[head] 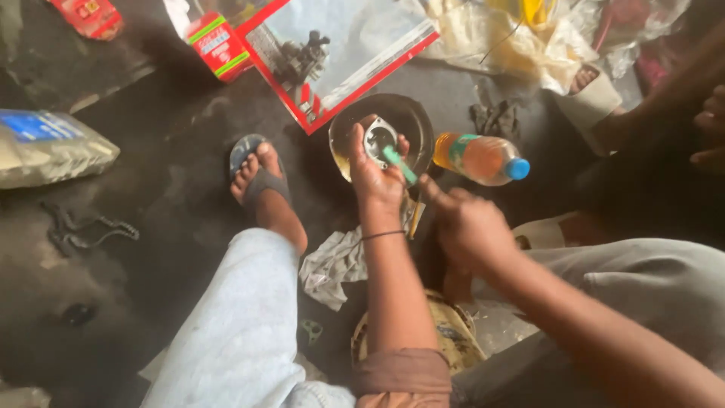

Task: Clean and disassemble a motorcycle carburetor using fuel and tools.

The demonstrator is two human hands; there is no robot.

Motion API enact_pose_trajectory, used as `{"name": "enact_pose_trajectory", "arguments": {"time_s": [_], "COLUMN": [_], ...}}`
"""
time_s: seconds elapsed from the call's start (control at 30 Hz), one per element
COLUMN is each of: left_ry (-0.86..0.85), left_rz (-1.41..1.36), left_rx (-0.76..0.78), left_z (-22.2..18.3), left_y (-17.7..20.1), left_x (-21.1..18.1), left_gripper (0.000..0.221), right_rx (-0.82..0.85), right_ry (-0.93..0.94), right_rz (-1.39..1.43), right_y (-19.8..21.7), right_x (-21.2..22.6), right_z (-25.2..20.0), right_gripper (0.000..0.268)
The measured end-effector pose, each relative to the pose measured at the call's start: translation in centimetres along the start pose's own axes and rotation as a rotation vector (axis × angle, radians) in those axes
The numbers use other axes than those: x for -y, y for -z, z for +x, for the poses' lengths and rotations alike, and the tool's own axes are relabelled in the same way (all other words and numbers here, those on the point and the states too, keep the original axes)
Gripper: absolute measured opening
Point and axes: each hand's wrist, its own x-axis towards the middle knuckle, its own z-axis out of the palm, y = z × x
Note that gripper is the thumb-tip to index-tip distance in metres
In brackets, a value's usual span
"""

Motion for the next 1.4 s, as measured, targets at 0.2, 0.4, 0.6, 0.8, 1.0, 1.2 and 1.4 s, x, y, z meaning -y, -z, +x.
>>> {"name": "enact_pose_trajectory", "arguments": {"time_s": [0.2,0.4,0.6,0.8,1.0,1.2,1.4], "left_ry": [0.012,0.01,0.135,0.023,-0.033,-0.156,-0.084], "left_rz": [-0.094,-0.142,-0.133,-0.173,0.013,0.196,-0.06], "left_rx": [-0.095,-0.003,-0.125,-0.08,-0.032,0.283,0.212], "left_z": [-1.1,0.1,-0.4,-1.1,-1.4,-1.8,-3.3], "left_y": [-3.1,-0.9,-0.3,-1.9,-1.0,-1.0,-2.3], "left_x": [-0.1,0.5,2.1,-0.5,-0.7,-0.6,0.1], "left_gripper": [0.036,0.038,0.031,0.034,0.034,0.042,0.046], "right_rx": [-0.14,-0.063,-0.131,-0.091,0.092,0.026,0.348], "right_ry": [0.148,0.151,0.06,-0.015,0.001,0.126,-0.17], "right_rz": [0.194,-0.021,-0.037,-0.003,-0.17,-0.098,0.993], "right_y": [-0.4,-0.8,2.5,1.0,3.0,-0.7,-3.0], "right_x": [0.2,0.0,1.2,1.1,2.6,1.0,-2.5], "right_z": [0.8,0.8,3.2,1.2,1.4,1.1,0.5], "right_gripper": [0.07,0.078,0.077,0.067,0.08,0.063,0.047]}}
